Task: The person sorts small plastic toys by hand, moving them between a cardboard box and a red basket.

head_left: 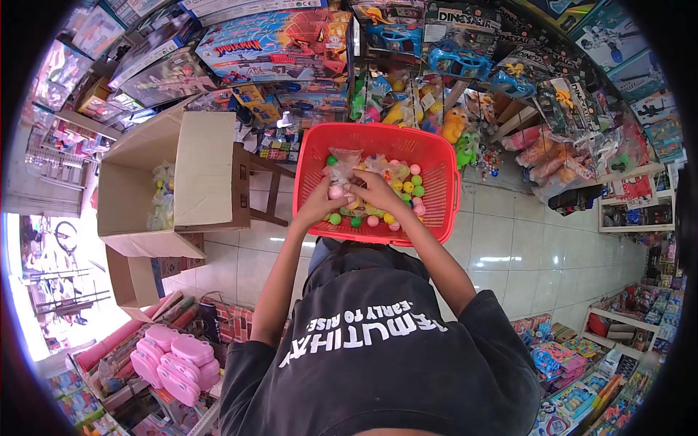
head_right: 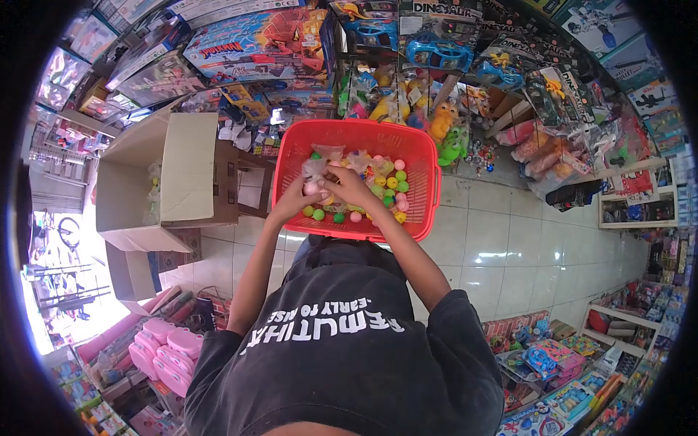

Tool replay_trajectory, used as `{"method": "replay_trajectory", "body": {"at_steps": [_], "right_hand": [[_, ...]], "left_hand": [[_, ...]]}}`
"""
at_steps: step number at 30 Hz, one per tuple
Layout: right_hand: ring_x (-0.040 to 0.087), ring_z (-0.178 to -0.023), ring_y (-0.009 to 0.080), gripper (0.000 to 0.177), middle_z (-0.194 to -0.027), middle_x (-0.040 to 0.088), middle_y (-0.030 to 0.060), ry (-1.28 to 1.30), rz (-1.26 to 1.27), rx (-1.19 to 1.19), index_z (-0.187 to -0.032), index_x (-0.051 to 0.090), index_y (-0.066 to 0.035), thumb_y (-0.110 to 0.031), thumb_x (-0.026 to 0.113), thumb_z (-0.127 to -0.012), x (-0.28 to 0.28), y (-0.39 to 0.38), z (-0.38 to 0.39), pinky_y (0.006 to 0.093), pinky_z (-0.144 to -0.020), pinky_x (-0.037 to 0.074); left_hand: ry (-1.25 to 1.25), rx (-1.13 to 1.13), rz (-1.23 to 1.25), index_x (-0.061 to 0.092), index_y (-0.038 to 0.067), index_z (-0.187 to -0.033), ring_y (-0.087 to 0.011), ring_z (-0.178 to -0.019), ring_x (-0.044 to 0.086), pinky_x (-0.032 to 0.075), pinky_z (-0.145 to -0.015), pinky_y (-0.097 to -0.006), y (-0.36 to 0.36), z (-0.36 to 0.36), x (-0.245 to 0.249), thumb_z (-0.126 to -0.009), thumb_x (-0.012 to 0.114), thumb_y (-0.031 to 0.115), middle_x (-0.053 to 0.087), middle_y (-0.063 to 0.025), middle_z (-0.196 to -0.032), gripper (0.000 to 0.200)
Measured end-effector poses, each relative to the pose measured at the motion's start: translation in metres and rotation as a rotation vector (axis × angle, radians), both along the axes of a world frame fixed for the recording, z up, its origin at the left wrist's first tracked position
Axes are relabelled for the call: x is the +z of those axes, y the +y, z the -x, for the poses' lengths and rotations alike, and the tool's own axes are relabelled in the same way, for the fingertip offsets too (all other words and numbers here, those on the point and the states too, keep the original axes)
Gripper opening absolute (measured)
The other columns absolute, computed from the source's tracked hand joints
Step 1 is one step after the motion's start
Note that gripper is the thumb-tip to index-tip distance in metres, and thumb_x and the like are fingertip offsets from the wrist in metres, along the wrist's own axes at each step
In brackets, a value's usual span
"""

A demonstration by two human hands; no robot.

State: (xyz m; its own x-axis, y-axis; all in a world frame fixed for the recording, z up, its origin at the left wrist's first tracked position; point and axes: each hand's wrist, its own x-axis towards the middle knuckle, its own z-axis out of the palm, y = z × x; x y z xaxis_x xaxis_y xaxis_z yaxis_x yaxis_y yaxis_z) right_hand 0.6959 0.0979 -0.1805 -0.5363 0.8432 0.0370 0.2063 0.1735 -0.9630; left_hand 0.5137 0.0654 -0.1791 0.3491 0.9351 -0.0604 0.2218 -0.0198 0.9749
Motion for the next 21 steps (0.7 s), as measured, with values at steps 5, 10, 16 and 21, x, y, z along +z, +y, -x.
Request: {"method": "replay_trajectory", "body": {"at_steps": [5,10,16,21], "right_hand": [[0.056,-0.082,0.0113,0.024,-0.086,0.060,0.0047,0.288,0.258,-0.064,-0.100,0.054,0.001,-0.020,0.053,-0.087,-0.013,0.005,0.005,0.0258,-0.071,0.043],[0.057,-0.085,0.0115,0.026,-0.091,0.061,0.0059,0.242,0.464,-0.073,-0.105,0.053,0.000,-0.020,0.048,-0.089,-0.026,0.007,0.012,0.0258,-0.071,0.045],[0.060,-0.084,0.0317,0.033,-0.089,0.062,0.0170,-0.647,-0.155,0.316,-0.103,0.059,-0.007,-0.019,0.062,-0.072,-0.086,-0.002,0.023,0.0401,-0.072,0.047],[0.059,-0.089,0.0311,0.039,-0.093,0.060,0.0153,-0.859,-0.110,0.426,-0.104,0.059,-0.008,-0.017,0.065,-0.067,-0.110,-0.007,0.024,0.0398,-0.077,0.047]], "left_hand": [[0.031,0.208,0.026,0.051,-0.005,-0.104,-0.0144,-0.068,0.058,0.047,-0.063,-0.0290,-0.011,0.005,0.026,-0.075,0.066,0.020,0.060,-0.0073,-0.084,0.041],[-0.027,0.376,-0.017,0.059,-0.004,-0.089,-0.0113,-0.070,0.055,0.044,-0.062,-0.0275,-0.022,0.024,0.007,-0.078,0.063,0.020,0.060,-0.0068,-0.079,0.027],[-0.122,0.486,0.174,0.059,-0.002,-0.099,-0.0093,-0.082,0.054,0.043,-0.073,-0.0243,-0.033,0.035,0.012,-0.086,0.053,0.019,0.059,-0.0037,-0.088,0.025],[-0.204,0.493,0.085,0.060,-0.002,-0.091,-0.0079,-0.074,0.051,0.041,-0.065,-0.0241,-0.034,0.031,0.013,-0.088,0.049,0.023,0.058,-0.0017,-0.078,0.028]]}}
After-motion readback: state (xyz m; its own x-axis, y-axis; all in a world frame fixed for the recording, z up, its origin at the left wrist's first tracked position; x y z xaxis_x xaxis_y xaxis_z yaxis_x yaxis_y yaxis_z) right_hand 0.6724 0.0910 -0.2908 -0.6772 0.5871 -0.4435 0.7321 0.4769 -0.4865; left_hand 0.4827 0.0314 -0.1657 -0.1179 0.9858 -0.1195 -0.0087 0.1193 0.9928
